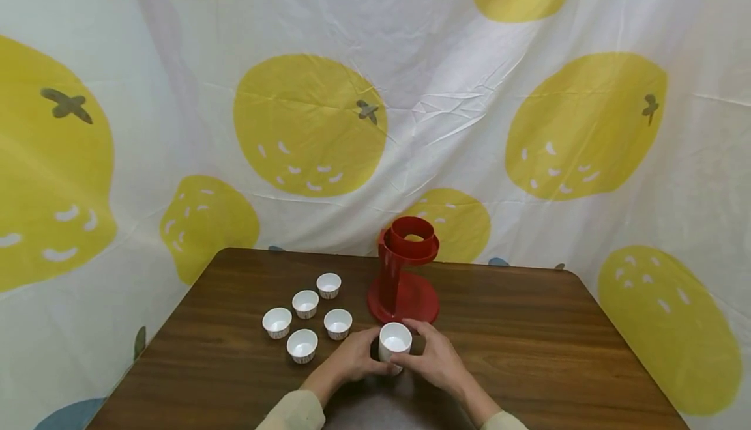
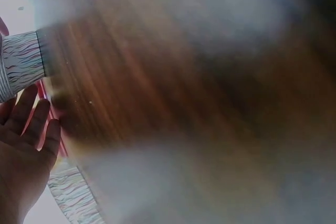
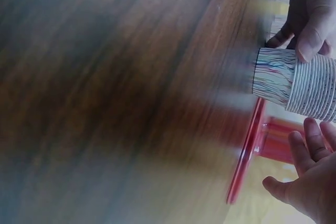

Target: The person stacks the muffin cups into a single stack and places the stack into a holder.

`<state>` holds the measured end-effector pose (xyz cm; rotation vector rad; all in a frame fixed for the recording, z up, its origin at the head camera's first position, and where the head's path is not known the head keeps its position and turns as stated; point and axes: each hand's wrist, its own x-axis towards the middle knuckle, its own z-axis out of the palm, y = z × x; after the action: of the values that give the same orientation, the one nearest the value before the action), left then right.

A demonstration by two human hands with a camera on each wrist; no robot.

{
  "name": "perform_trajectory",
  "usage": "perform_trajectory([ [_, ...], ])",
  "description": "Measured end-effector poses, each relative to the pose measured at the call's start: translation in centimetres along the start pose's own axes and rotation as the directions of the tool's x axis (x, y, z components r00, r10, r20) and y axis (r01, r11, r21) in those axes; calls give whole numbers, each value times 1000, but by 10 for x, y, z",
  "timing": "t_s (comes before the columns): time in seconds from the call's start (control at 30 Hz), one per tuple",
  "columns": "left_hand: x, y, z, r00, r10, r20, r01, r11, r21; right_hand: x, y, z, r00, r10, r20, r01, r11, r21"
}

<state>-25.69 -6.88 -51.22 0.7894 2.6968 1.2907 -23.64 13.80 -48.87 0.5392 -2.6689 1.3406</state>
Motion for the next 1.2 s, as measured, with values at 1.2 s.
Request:
perform_trajectory([
  [1.2,-13,4,-39,996,64,-69,-62,998,31,-3,8,8,1000,13,4,-13,1000,7],
])
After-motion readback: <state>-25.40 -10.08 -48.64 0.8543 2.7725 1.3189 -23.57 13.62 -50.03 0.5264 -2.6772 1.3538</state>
